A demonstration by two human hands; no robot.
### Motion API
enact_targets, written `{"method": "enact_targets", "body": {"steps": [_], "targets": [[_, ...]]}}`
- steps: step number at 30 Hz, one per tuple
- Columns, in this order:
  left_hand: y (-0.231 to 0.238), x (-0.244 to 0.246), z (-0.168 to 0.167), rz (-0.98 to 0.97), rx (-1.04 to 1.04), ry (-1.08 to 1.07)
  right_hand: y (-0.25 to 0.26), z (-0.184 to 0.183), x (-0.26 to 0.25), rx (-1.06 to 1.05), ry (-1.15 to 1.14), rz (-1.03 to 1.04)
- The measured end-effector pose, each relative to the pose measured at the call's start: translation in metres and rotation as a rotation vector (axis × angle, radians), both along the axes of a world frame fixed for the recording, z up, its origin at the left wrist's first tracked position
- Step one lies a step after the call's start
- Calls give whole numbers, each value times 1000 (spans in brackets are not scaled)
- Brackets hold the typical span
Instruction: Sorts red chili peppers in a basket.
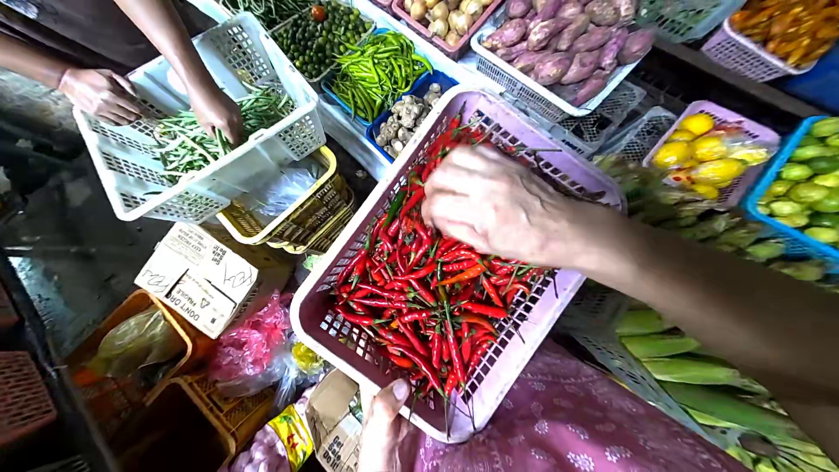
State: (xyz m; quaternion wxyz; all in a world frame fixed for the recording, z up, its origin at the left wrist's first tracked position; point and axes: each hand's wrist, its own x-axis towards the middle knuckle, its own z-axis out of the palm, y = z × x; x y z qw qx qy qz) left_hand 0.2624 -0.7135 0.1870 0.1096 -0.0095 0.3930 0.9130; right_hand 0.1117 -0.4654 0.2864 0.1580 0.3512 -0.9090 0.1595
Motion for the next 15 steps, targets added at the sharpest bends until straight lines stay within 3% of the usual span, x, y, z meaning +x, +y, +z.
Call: {"method": "enact_targets", "body": {"steps": [4, 8, 13, 15], "targets": [[2, -5, 6, 35, -14, -9, 6, 3, 30, -40, -234, 104], [-2, -7, 3, 43, 7, 16, 15, 21, 20, -200, -129, -68], [-2, -11, 11, 19, -26, 7, -8, 12, 12, 112, -119, -194], [0, -11, 9, 30, -9, 10, -12, 6, 16, 141, -104, -173]]}}
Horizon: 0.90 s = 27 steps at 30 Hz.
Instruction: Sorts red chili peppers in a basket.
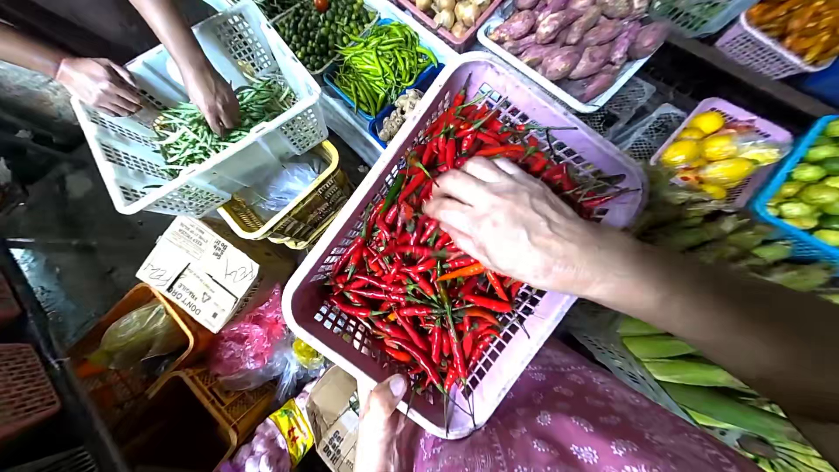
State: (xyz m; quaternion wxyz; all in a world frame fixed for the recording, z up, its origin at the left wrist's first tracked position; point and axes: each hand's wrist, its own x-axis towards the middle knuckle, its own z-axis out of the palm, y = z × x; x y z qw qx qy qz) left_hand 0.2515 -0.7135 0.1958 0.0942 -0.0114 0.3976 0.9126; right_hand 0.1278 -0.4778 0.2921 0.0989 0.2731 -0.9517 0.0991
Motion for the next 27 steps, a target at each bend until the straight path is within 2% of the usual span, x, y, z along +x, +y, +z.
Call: {"method": "enact_targets", "body": {"steps": [4, 6, 7, 10, 14, 20, 24, 27], "targets": [[-2, 0, -3, -30, -17, -3, 17, 0, 6, -119, -163, 181], [-3, -1, -5, -36, 2, -6, 27, 13, 2, -231, -183, 175], [-3, -2, -6, -35, 5, -12, 31, 20, -2, -251, -119, 124], [-2, -3, -6, -45, 7, -34, 31, 25, -28, -195, 83, -43], [-2, -5, -9, -79, 31, -10, 28, 12, -50, -23, 38, -96], [0, -2, -6, -29, 7, -53, 40, 16, -33, -195, -9, 49], [-1, -5, -7, -32, 33, -8, 45, 15, -33, -188, 58, -59], [-1, -3, -1, -34, 4, -21, 35, 14, -34, -119, 3, -31]]}}
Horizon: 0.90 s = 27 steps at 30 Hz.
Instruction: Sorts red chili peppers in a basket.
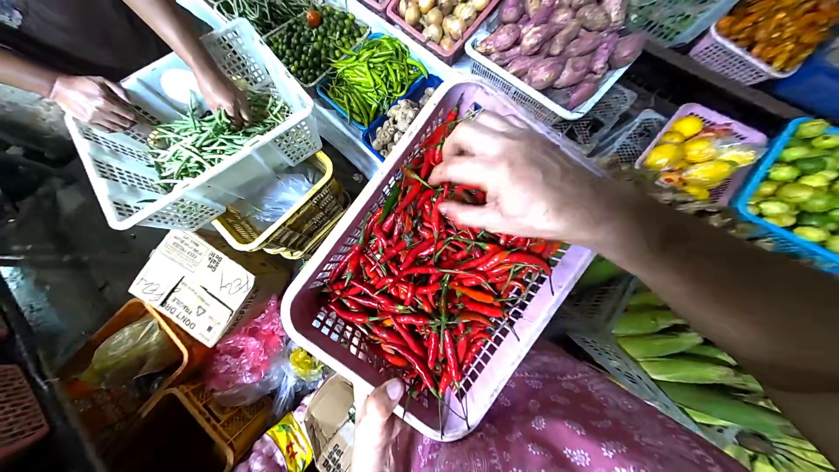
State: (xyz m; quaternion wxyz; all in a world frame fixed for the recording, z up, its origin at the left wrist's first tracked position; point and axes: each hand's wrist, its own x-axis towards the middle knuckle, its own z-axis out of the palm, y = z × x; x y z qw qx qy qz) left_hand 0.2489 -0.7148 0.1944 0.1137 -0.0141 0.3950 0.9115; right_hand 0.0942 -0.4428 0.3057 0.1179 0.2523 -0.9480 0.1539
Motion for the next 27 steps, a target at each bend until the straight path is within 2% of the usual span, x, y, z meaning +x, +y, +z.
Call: {"method": "enact_targets", "body": {"steps": [3, 9, 13, 16, 19, 27], "targets": [[6, 2, 4, 30, 10, -21, -13, -3, 11, 142, -61, -16], [7, 7, -6, 12, 39, 5, -12, 3, 34, 106, -82, 74], [7, 8, -4, -9, 34, 3, -23, 3, 36, 97, -19, 46], [7, 9, -2, -7, 24, 3, -26, -1, 38, 131, -64, 26], [7, 9, -2, -19, 35, 44, -27, -4, 36, 60, 19, -1], [9, 4, 2, -56, 32, -16, -28, -11, 26, 178, 1, 28]]}}
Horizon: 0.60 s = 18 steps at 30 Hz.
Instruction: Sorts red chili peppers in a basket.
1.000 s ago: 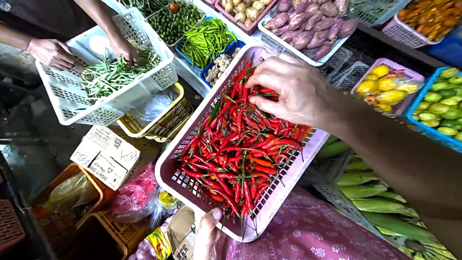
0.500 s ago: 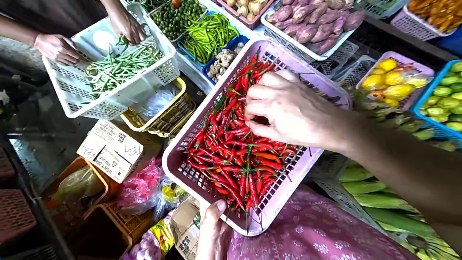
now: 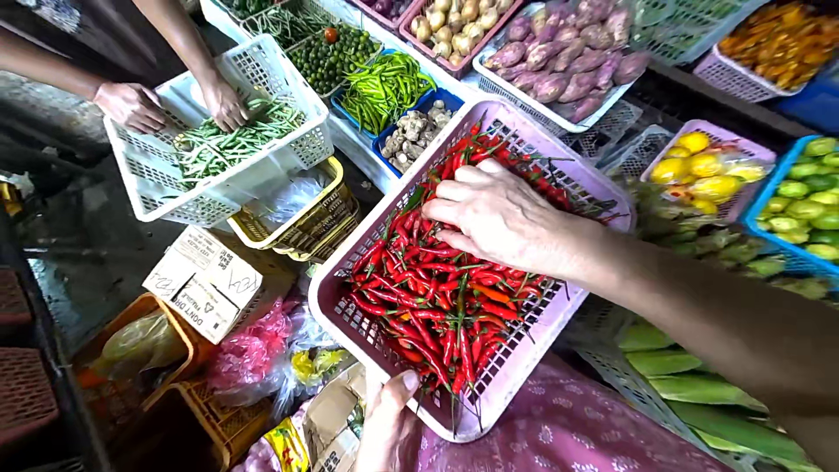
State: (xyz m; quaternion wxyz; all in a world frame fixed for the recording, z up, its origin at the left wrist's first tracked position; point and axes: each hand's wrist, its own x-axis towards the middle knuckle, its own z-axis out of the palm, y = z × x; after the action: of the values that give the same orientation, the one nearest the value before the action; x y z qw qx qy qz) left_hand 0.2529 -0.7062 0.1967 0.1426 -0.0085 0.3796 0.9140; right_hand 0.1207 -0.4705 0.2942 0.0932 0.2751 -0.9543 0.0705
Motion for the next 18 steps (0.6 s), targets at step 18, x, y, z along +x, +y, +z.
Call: {"method": "enact_targets", "body": {"steps": [18], "targets": [[-8, -30, -19, 136, -99, -54, 68, 33, 36, -863, -397, 33]]}}
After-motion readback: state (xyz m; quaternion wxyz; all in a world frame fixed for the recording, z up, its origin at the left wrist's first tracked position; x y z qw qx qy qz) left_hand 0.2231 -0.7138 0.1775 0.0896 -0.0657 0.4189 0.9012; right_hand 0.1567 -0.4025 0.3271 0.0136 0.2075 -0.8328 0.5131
